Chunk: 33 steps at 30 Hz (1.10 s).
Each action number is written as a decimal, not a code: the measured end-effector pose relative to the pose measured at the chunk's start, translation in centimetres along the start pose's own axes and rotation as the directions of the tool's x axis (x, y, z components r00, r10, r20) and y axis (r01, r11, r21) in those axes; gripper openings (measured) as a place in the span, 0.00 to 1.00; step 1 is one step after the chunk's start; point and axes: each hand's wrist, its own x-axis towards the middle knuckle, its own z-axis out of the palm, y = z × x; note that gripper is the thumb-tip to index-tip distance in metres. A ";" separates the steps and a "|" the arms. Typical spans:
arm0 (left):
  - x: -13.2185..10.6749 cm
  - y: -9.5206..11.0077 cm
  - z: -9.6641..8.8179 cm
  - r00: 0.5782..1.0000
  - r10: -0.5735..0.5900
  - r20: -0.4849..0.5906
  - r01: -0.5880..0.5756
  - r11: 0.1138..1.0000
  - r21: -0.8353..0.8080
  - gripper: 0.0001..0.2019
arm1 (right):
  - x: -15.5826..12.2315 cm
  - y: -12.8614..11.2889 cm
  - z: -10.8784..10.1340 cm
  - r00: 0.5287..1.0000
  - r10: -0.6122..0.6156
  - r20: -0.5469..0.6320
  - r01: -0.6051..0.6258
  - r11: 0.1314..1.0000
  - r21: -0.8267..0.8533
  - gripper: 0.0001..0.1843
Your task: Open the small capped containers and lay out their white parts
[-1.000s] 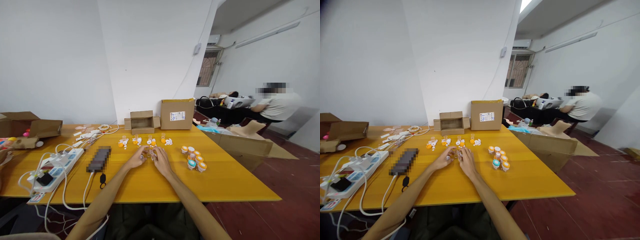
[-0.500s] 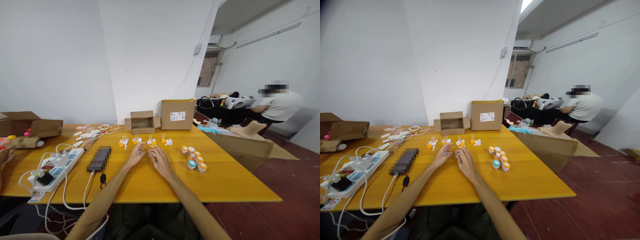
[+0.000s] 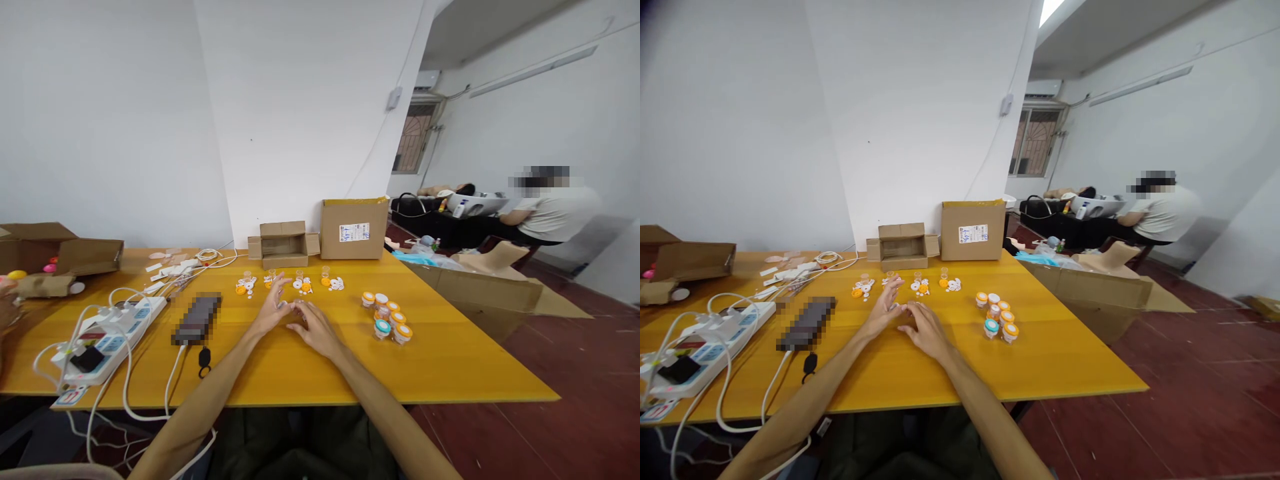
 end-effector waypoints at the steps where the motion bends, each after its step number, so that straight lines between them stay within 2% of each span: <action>1: -0.1 0.0 0.1 1.000 -0.003 0.003 0.002 1.000 0.013 0.31 | 0.0 0.0 0.0 1.000 0.009 0.008 -0.009 1.000 0.013 0.15; 8: -0.4 -0.4 1.3 0.998 0.038 0.058 -0.040 0.999 0.036 0.32 | 0.2 0.0 -0.2 0.998 0.067 0.005 -0.067 0.994 0.086 0.13; 12: -0.6 -0.4 1.9 0.992 0.063 0.109 -0.066 0.998 0.021 0.36 | 0.2 0.1 -0.1 0.999 0.034 0.002 -0.034 0.994 0.099 0.09; 14: -0.6 0.0 2.0 0.990 0.064 0.126 -0.070 0.997 0.043 0.38 | 0.2 0.3 0.0 0.999 0.045 -0.022 -0.042 0.992 0.119 0.12; 17: -0.8 0.9 2.0 0.988 0.094 0.123 -0.103 0.992 0.075 0.40 | 0.3 0.7 0.2 0.989 0.128 -0.077 -0.113 0.978 0.176 0.19; 21: -0.8 1.3 1.9 0.988 0.141 0.058 -0.148 0.979 0.143 0.34 | 0.5 1.0 0.3 0.963 0.222 -0.156 -0.178 0.951 0.254 0.16; 25: -0.6 1.2 1.8 0.983 0.184 -0.004 -0.178 0.956 0.232 0.23 | 0.6 1.2 0.3 0.944 0.252 -0.215 -0.181 0.936 0.302 0.13; 29: -0.6 1.5 1.6 0.979 0.201 0.021 -0.198 0.935 0.294 0.12 | 0.6 1.4 0.3 0.951 0.233 -0.203 -0.166 0.939 0.301 0.12; 33: -0.7 1.9 1.6 0.982 0.183 0.037 -0.185 0.924 0.335 0.06 | 0.4 1.5 0.4 0.954 0.233 -0.188 -0.171 0.940 0.295 0.12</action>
